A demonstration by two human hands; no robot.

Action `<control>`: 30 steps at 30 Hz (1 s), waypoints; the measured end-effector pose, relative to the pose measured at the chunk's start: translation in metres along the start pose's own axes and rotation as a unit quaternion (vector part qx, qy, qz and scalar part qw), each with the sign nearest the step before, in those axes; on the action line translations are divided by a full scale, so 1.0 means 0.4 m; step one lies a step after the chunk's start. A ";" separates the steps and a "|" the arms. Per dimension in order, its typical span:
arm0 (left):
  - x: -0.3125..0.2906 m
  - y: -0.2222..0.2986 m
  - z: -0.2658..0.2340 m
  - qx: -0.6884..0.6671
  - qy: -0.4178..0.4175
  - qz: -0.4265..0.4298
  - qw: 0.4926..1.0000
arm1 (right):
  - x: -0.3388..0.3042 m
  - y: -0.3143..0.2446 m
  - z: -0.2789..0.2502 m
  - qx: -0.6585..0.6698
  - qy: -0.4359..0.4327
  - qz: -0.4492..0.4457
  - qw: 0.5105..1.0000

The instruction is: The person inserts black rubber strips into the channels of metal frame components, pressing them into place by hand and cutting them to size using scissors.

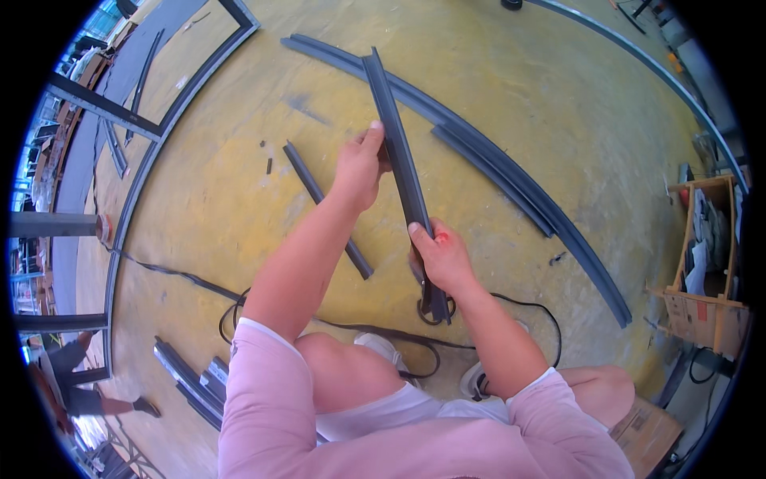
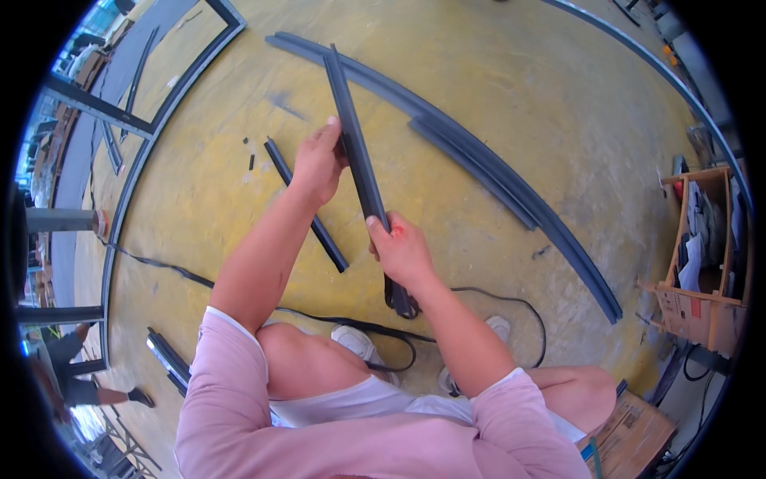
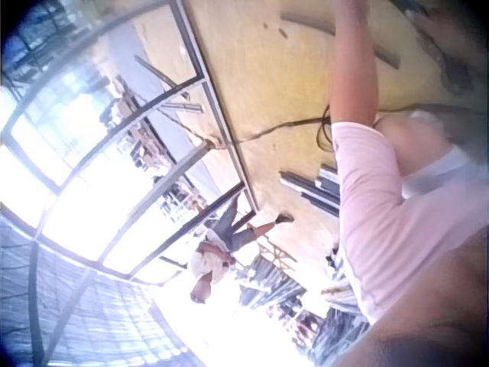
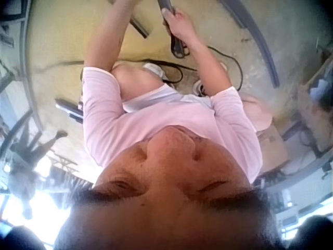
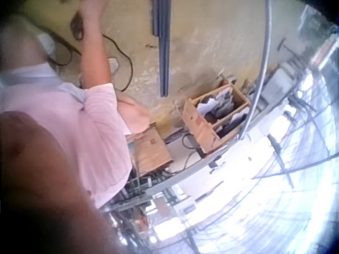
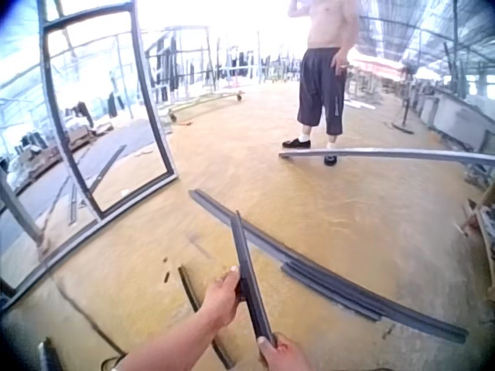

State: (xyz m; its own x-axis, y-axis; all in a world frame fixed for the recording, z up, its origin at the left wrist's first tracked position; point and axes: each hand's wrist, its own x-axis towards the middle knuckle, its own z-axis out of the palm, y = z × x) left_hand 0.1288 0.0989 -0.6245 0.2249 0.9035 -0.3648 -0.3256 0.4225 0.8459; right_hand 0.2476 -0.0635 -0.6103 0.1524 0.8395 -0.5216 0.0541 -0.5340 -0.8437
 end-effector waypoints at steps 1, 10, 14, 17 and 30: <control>-0.015 -0.005 0.011 0.031 -0.015 -0.007 0.999 | 0.013 -0.017 -0.005 -0.007 0.012 -0.008 1.000; -0.062 -0.063 0.072 0.107 -0.024 0.042 0.993 | 0.155 -0.042 -0.010 -0.205 0.094 -0.044 0.973; -0.039 -0.081 0.124 0.003 -0.011 0.006 1.000 | 0.185 -0.083 -0.029 -0.224 0.106 -0.060 0.967; -0.019 -0.037 0.104 -0.055 0.034 -0.019 0.998 | 0.178 -0.113 0.004 -0.307 0.102 -0.089 0.942; 0.063 -0.011 -0.006 -0.130 0.171 0.007 0.977 | 0.101 -0.053 0.033 -0.368 0.009 -0.054 0.928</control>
State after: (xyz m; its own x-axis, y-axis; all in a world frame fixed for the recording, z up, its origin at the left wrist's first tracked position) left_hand 0.1338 0.1202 -0.6382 -0.0859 0.8616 -0.5003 -0.5585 0.3741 0.7403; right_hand 0.2397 -0.0170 -0.6149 0.1223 0.8940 -0.4311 0.7283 -0.3760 -0.5729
